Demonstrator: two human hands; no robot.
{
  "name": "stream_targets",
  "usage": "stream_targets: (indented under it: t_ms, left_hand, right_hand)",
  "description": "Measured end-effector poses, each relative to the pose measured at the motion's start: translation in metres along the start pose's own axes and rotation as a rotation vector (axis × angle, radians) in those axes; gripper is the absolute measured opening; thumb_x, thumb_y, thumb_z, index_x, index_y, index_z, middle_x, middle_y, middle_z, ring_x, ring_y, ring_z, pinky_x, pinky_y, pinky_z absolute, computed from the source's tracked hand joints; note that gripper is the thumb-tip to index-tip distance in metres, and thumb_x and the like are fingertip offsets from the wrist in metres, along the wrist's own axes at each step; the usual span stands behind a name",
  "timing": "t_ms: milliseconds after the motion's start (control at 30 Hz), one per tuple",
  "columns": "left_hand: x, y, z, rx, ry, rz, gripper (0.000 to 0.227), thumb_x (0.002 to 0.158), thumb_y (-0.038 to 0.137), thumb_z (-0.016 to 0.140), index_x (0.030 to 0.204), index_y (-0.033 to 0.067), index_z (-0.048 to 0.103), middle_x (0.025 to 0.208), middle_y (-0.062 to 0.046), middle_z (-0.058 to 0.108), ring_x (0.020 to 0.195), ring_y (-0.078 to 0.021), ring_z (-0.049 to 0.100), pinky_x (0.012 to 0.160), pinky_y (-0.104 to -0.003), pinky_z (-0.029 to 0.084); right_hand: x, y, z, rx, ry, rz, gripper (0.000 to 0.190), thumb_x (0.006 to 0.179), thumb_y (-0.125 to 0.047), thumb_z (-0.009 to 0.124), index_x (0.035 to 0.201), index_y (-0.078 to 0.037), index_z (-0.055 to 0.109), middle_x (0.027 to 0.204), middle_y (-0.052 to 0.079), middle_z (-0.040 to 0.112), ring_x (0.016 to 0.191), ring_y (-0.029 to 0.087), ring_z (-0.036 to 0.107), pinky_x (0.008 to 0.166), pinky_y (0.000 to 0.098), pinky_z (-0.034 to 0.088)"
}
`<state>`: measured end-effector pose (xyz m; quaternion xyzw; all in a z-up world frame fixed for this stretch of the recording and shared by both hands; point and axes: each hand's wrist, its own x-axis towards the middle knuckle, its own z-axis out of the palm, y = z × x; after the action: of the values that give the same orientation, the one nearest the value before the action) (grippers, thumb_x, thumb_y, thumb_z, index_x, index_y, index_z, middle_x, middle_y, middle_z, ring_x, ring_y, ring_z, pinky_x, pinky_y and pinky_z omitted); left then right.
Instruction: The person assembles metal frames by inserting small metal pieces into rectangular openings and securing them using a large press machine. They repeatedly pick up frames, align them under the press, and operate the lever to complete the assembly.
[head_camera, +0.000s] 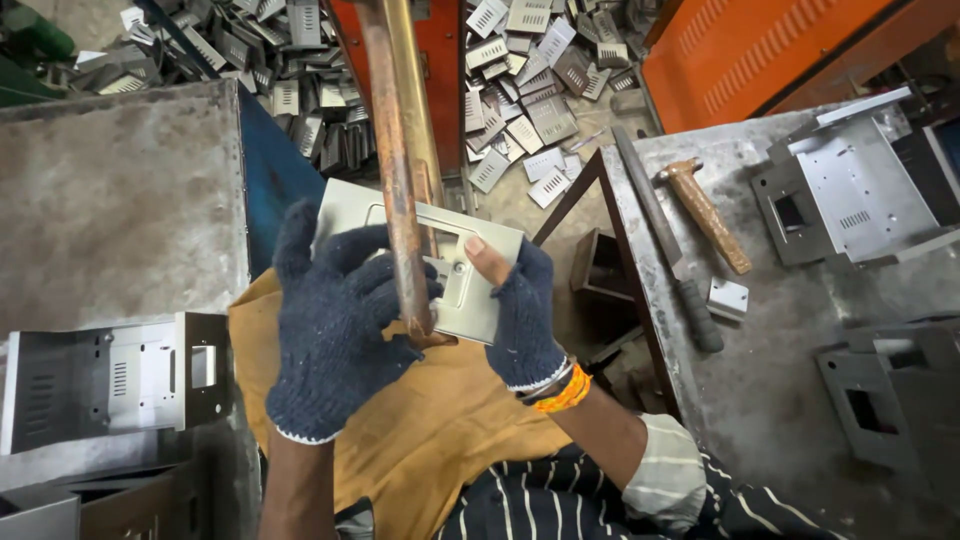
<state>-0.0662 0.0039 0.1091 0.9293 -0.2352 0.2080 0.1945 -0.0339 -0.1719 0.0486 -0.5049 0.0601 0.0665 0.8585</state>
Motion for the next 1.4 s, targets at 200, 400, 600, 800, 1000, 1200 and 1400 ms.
stream_targets:
  t_ms: [200, 400, 600, 800, 1000, 1200, 1400]
  left_hand:
    - [0.000, -0.009, 0.002, -0.124, -0.018, 0.002, 0.041, 0.056, 0.024, 0.085, 0.094, 0.0242, 0.073, 0.112, 0.005, 0.073, 0.117, -0.0239, 0.062, 0.124, -0.061, 0.018]
    - [-0.003, -0.006, 0.007, -0.121, 0.024, -0.043, 0.051, 0.055, 0.029, 0.084, 0.105, 0.0231, 0.075, 0.106, 0.002, 0.072, 0.113, -0.0224, 0.063, 0.123, -0.058, 0.023]
    - [-0.021, 0.002, 0.010, 0.030, 0.175, -0.097, 0.056, 0.065, 0.044, 0.088, 0.111, 0.0162, 0.072, 0.124, -0.005, 0.064, 0.130, -0.0309, 0.058, 0.125, -0.056, 0.021]
    - [-0.044, -0.005, 0.036, -0.622, 0.352, -0.448, 0.108, 0.069, 0.046, 0.091, 0.156, 0.0060, 0.040, 0.159, -0.012, 0.050, 0.147, -0.0263, 0.051, 0.123, -0.042, 0.042]
    - [-0.055, -0.002, 0.051, -0.569, 0.306, -0.475, 0.120, 0.061, 0.039, 0.096, 0.157, 0.0004, 0.035, 0.159, -0.017, 0.047, 0.146, -0.0298, 0.048, 0.119, -0.042, 0.042]
    - [-0.049, 0.009, 0.045, -0.519, 0.293, -0.431, 0.121, 0.063, 0.044, 0.096, 0.158, 0.0001, 0.034, 0.160, -0.018, 0.045, 0.147, -0.0290, 0.048, 0.120, -0.041, 0.041]
    - [-0.055, 0.002, 0.054, -0.604, 0.356, -0.417, 0.111, 0.080, 0.061, 0.079, 0.159, -0.0025, 0.034, 0.164, -0.023, 0.041, 0.155, -0.0329, 0.036, 0.124, -0.045, 0.032]
  right_hand:
    - [0.002, 0.009, -0.001, 0.040, 0.019, -0.016, 0.028, 0.093, -0.022, 0.072, 0.103, 0.003, 0.068, 0.085, 0.005, 0.069, 0.071, 0.015, 0.068, 0.062, 0.0311, 0.058]
    - [0.005, 0.000, -0.001, 0.016, 0.002, 0.021, 0.028, 0.089, -0.023, 0.071, 0.105, 0.001, 0.069, 0.086, 0.005, 0.070, 0.071, 0.015, 0.069, 0.063, 0.0313, 0.059]
    - [-0.003, -0.019, -0.002, -0.108, -0.040, -0.028, 0.035, 0.091, -0.029, 0.066, 0.103, 0.003, 0.071, 0.086, 0.006, 0.072, 0.074, 0.015, 0.073, 0.064, 0.0296, 0.060]
    - [-0.003, -0.014, -0.009, -0.057, -0.018, -0.004, 0.034, 0.091, -0.024, 0.069, 0.106, 0.007, 0.071, 0.088, 0.008, 0.072, 0.073, 0.016, 0.070, 0.064, 0.0321, 0.057]
    - [-0.006, -0.004, -0.022, -0.057, -0.007, -0.024, 0.033, 0.089, -0.020, 0.070, 0.107, 0.007, 0.073, 0.092, 0.009, 0.074, 0.079, 0.016, 0.071, 0.070, 0.0314, 0.058]
    - [-0.008, -0.019, -0.027, -0.123, -0.064, -0.061, 0.035, 0.095, -0.024, 0.068, 0.109, 0.008, 0.071, 0.094, 0.010, 0.072, 0.081, 0.017, 0.069, 0.070, 0.0310, 0.056]
    - [-0.003, -0.026, -0.024, -0.056, -0.051, -0.032, 0.036, 0.086, -0.024, 0.067, 0.108, 0.003, 0.071, 0.097, 0.008, 0.073, 0.085, 0.017, 0.071, 0.076, 0.0320, 0.058]
